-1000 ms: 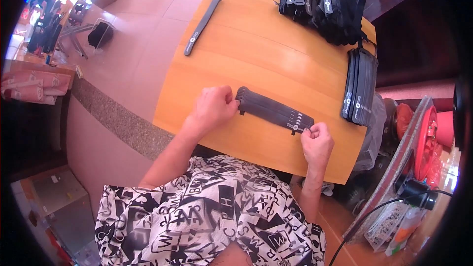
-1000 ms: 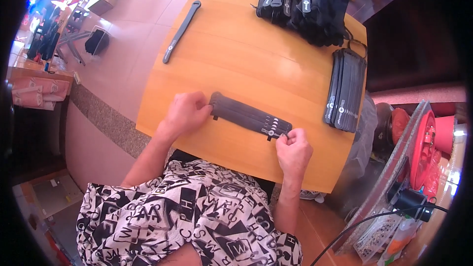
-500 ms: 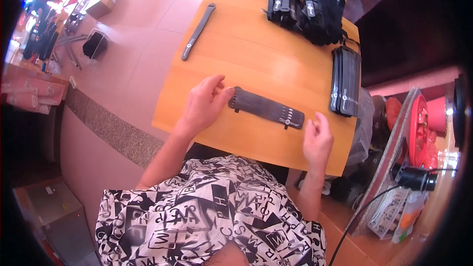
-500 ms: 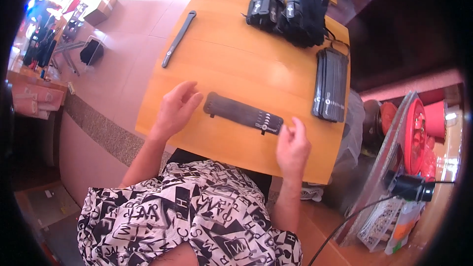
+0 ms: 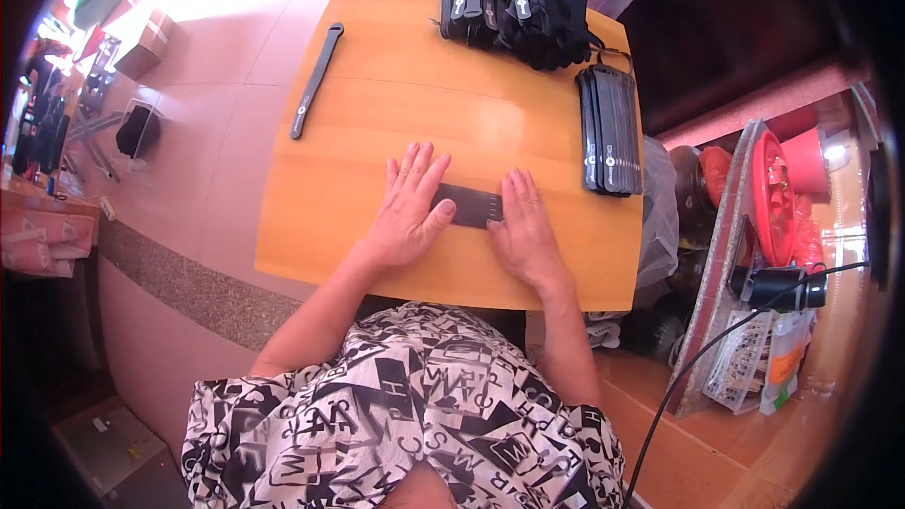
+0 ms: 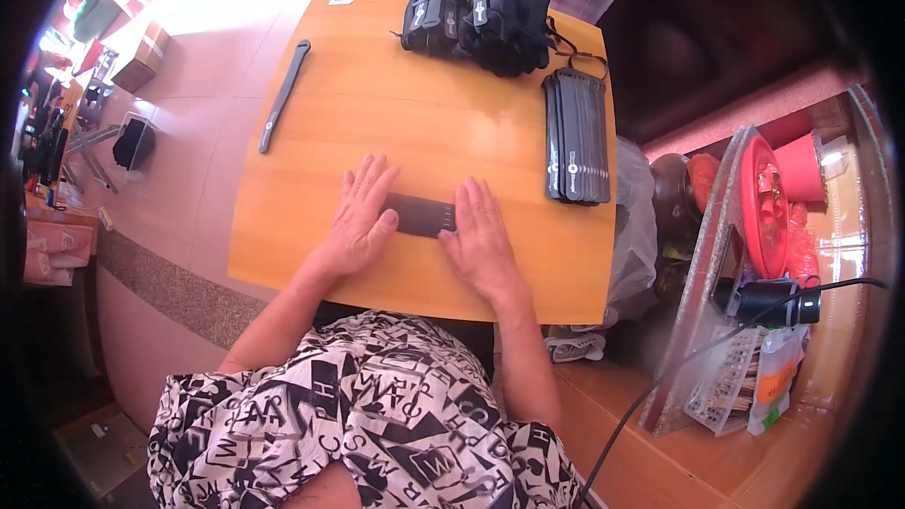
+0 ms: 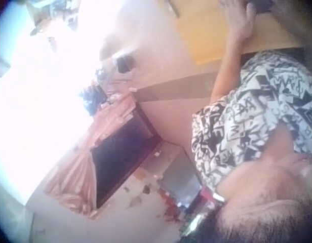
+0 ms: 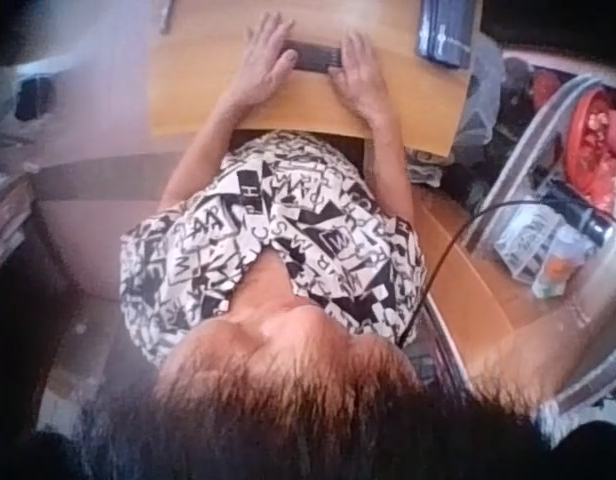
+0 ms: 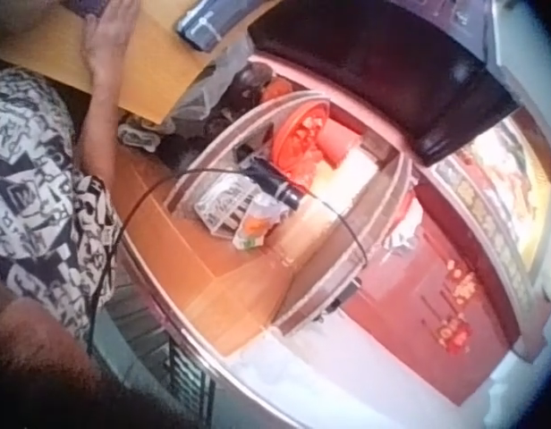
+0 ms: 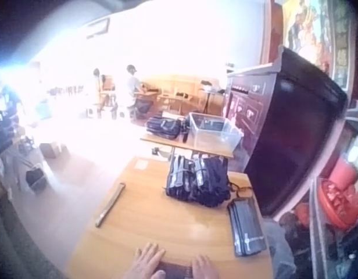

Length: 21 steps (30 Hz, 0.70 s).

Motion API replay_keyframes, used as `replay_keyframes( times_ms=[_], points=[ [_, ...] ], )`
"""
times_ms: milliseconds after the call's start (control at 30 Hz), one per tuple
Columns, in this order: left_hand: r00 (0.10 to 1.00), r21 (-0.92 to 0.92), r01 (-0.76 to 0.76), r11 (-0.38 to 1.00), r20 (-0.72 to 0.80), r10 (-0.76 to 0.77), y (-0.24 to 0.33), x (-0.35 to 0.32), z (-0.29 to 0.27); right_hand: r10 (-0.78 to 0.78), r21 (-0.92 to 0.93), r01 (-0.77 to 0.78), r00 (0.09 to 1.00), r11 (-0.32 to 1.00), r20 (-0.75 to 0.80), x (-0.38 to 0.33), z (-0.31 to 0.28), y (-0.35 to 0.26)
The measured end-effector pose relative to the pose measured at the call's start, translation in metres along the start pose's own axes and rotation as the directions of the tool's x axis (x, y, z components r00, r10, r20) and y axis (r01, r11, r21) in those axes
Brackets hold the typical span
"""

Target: Arranging and stacking black fabric straps with velcro fasteners on a wooden table.

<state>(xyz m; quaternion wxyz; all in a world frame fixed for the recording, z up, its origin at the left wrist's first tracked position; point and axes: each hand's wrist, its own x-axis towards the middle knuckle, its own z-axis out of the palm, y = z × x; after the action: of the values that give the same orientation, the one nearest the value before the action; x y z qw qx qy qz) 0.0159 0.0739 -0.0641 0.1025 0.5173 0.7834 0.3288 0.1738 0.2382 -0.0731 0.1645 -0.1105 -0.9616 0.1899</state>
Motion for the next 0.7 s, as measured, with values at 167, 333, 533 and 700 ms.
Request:
replay_keyframes(
  times_ms=[167, 333, 533, 700],
  points=[
    [0.895, -0.817, 0.244, 0.522, -0.018, -0.446, -0.001, -0.008, -0.014, 0.291, 0.637, -0.162, 0.951, 0.754, -0.102, 0.000, -0.029, 0.013],
    [0.930, -0.668, -0.324, 0.670, -0.356, 0.094, 0.054, -0.038, -0.112, 0.521, 0.765, -0.165, 0.817, 0.623, -0.248, -0.020, -0.047, -0.011],
    [0.423, -0.473, -0.876, -0.095, -0.847, 0.323, 0.176, -0.059, -0.199, 0.096, 0.608, -0.020, 0.991, 0.793, -0.093, 0.009, -0.023, -0.076],
    [0.627, -0.528, -0.540, 0.656, -0.772, -0.105, 0.218, -0.107, -0.203, -0.296, 0.379, 0.311, 0.950, 0.872, -0.100, 0.066, 0.015, -0.111]
  ],
)
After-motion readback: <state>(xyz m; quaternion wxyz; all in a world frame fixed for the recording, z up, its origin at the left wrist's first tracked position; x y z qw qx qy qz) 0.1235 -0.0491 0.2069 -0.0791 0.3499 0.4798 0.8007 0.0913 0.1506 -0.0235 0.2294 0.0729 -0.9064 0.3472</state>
